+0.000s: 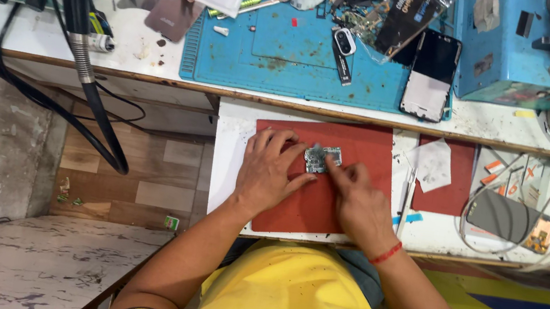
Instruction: The person scrapes a small circuit board with a pen-like tool, then uses a hot air gun to apply heat to the board. The person holds the board steady with the left hand while operating the tool with the right hand.
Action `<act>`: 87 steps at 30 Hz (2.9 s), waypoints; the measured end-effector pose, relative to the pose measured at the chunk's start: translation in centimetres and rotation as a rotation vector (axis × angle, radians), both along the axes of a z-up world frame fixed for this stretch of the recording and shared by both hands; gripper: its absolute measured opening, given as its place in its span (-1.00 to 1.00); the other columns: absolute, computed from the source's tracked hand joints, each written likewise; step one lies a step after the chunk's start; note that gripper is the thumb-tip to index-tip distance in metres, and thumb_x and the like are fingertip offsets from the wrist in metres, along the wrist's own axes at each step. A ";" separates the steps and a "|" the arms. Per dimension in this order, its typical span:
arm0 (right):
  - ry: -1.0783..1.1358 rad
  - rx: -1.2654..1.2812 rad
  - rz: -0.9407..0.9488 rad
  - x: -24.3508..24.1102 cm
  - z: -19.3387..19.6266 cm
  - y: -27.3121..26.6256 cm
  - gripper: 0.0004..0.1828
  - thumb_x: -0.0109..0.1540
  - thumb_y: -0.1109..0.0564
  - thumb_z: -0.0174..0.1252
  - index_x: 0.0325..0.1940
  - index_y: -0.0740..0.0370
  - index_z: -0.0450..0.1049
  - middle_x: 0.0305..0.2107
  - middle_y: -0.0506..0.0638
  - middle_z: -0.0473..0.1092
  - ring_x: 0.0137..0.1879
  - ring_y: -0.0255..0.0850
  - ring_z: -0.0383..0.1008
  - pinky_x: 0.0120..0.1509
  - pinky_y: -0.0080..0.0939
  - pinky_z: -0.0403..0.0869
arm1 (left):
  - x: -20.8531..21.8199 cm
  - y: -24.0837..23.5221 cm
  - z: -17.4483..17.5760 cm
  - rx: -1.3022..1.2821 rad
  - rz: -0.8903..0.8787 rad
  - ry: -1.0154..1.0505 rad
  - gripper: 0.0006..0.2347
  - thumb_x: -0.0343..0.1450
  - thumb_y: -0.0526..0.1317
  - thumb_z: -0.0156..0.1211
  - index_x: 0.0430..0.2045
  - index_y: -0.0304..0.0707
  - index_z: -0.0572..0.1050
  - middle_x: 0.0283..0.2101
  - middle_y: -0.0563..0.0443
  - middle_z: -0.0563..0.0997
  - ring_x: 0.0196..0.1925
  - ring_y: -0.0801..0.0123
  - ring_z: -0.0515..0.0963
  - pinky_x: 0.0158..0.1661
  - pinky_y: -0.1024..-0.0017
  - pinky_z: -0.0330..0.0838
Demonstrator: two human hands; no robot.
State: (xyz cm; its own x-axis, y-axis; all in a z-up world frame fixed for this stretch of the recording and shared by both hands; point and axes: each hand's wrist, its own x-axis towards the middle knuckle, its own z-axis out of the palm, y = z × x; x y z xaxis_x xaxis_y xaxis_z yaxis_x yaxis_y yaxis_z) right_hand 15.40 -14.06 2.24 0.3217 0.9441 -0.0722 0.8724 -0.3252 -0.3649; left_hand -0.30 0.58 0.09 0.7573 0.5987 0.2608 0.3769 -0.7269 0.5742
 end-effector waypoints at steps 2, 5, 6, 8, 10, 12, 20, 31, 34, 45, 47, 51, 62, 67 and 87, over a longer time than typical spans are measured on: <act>-0.002 0.015 0.091 -0.1 0.3 0.5 -0.31 0.18 0.29 0.03 0.39 -0.13 0.36 -0.10 0.12 0.41 -0.41 0.13 0.51 -0.36 0.08 0.52 | 0.0 0.2 0.1 0.008 0.015 0.024 -0.50 0.20 -0.01 0.50 -0.01 -0.19 0.60 0.08 -0.01 0.47 0.18 0.07 0.37 0.18 0.09 0.23; 0.000 0.024 0.029 0.0 0.4 0.4 -0.33 0.20 0.30 0.02 0.40 -0.09 0.37 -0.15 0.12 0.41 -0.39 0.12 0.52 -0.35 0.07 0.51 | 0.0 0.0 0.0 0.009 0.008 0.031 -0.53 0.20 0.01 0.50 -0.07 -0.17 0.61 0.07 -0.01 0.48 0.17 0.06 0.38 0.17 0.06 0.22; -0.002 0.026 -0.016 0.3 0.4 0.4 -0.34 0.22 0.30 0.02 0.41 -0.07 0.37 -0.18 0.11 0.41 -0.38 0.11 0.52 -0.33 0.07 0.51 | 0.1 0.0 -0.1 0.009 0.010 0.025 -0.55 0.21 0.03 0.50 -0.10 -0.15 0.61 0.05 -0.02 0.48 0.16 0.05 0.38 0.15 0.03 0.22; 0.052 -0.012 0.061 0.4 0.4 0.1 -0.32 0.18 0.30 0.03 0.38 -0.10 0.40 -0.17 0.11 0.42 -0.40 0.13 0.52 -0.31 0.10 0.51 | 0.0 -0.1 -0.1 0.027 0.007 0.009 -0.56 0.22 0.01 0.48 -0.09 -0.17 0.61 0.07 -0.02 0.49 0.16 0.05 0.38 0.17 0.06 0.23; 0.080 0.027 0.097 0.7 0.3 -0.1 -0.32 0.16 0.31 0.03 0.36 -0.10 0.41 -0.17 0.11 0.41 -0.38 0.14 0.52 -0.29 0.11 0.51 | 0.0 -0.1 -0.1 0.046 0.000 0.004 -0.57 0.24 -0.01 0.47 -0.08 -0.20 0.60 0.07 -0.03 0.49 0.16 0.04 0.38 0.17 0.06 0.24; 0.076 0.134 0.086 0.9 0.1 -0.7 -0.33 0.16 0.32 0.02 0.37 -0.05 0.41 -0.20 0.13 0.40 -0.30 0.13 0.53 -0.26 0.08 0.52 | 0.2 -0.3 -0.3 0.058 -0.013 0.002 -0.59 0.28 0.00 0.46 -0.10 -0.24 0.59 0.05 -0.03 0.50 0.13 0.04 0.39 0.16 0.04 0.24; 0.098 0.023 -0.001 1.0 0.8 0.0 -0.34 0.19 0.33 0.02 0.39 0.00 0.38 -0.15 0.16 0.39 -0.31 0.17 0.52 -0.28 0.13 0.50 | 0.4 -0.3 -0.4 0.147 -0.028 -0.015 -0.59 0.29 -0.02 0.43 -0.08 -0.26 0.58 0.01 -0.01 0.49 0.12 0.09 0.41 0.20 0.00 0.24; 0.063 -0.051 -0.030 1.2 -0.1 -0.2 -0.39 0.26 0.23 0.04 0.41 -0.14 0.36 -0.09 0.11 0.42 -0.28 0.16 0.54 -0.24 0.12 0.53 | 0.0 -0.4 -0.3 0.057 -0.012 -0.025 -0.57 0.30 0.05 0.41 -0.07 -0.22 0.59 0.03 0.01 0.49 0.14 0.07 0.38 0.17 0.03 0.25; 0.110 -0.142 0.038 1.0 -0.7 -0.3 -0.27 0.21 0.25 0.03 0.45 -0.24 0.32 -0.08 0.09 0.41 -0.31 0.15 0.55 -0.20 0.12 0.54 | -0.2 -0.2 -0.5 0.061 -0.012 -0.018 -0.59 0.28 0.03 0.41 -0.09 -0.19 0.60 0.03 0.02 0.49 0.15 0.07 0.39 0.16 0.03 0.25; 0.036 0.036 -0.100 1.6 -1.5 -0.5 -0.49 0.34 0.19 0.03 0.38 -0.13 0.37 -0.07 0.09 0.41 -0.23 0.15 0.54 -0.25 0.12 0.53 | -0.2 -0.3 -0.6 0.063 -0.033 -0.011 -0.56 0.31 0.06 0.42 -0.07 -0.26 0.58 0.01 -0.01 0.48 0.12 0.07 0.39 0.18 0.01 0.24; 0.029 -0.060 0.009 1.4 -1.1 -0.3 -0.39 0.24 0.24 0.02 0.38 -0.15 0.37 -0.03 0.09 0.40 -0.30 0.17 0.53 -0.25 0.13 0.53 | 0.0 -0.2 -0.4 0.059 -0.029 -0.016 -0.57 0.31 0.04 0.42 -0.07 -0.25 0.58 0.02 -0.02 0.48 0.13 0.05 0.39 0.17 0.02 0.24; 0.032 0.059 0.075 0.9 -0.7 -0.3 -0.34 0.17 0.27 0.03 0.36 -0.10 0.39 -0.07 0.11 0.41 -0.29 0.19 0.53 -0.31 0.12 0.52 | -0.1 0.0 -0.3 0.075 -0.028 -0.028 -0.56 0.30 0.04 0.42 -0.06 -0.25 0.58 0.04 -0.04 0.48 0.15 0.04 0.38 0.18 0.02 0.23; 0.082 -0.133 0.076 0.8 -0.2 -1.5 -0.20 0.13 0.36 -0.03 0.49 0.04 0.20 -0.02 0.30 0.34 -0.33 0.28 0.50 -0.28 0.19 0.52 | 0.0 -0.2 -0.5 0.047 -0.028 -0.012 -0.57 0.29 -0.01 0.47 -0.04 -0.21 0.58 0.06 -0.02 0.49 0.16 0.03 0.38 0.19 0.02 0.21; 0.095 -0.030 0.133 0.9 0.1 -1.7 -0.21 0.15 0.36 -0.02 0.52 0.18 0.16 -0.06 0.28 0.35 -0.29 0.26 0.51 -0.26 0.18 0.52 | 0.1 -0.1 -0.3 0.052 -0.039 -0.013 -0.58 0.31 -0.01 0.47 -0.04 -0.22 0.58 0.05 -0.01 0.49 0.15 0.06 0.39 0.20 0.02 0.21; 0.086 -0.358 0.171 0.6 1.0 -0.7 -0.12 0.10 0.33 0.01 0.55 0.23 0.04 -0.04 0.34 0.31 -0.32 0.32 0.51 -0.20 0.20 0.53 | 0.1 0.3 -0.2 0.069 -0.031 -0.041 -0.57 0.32 0.02 0.47 -0.04 -0.24 0.58 0.07 0.00 0.49 0.17 0.06 0.39 0.22 0.02 0.20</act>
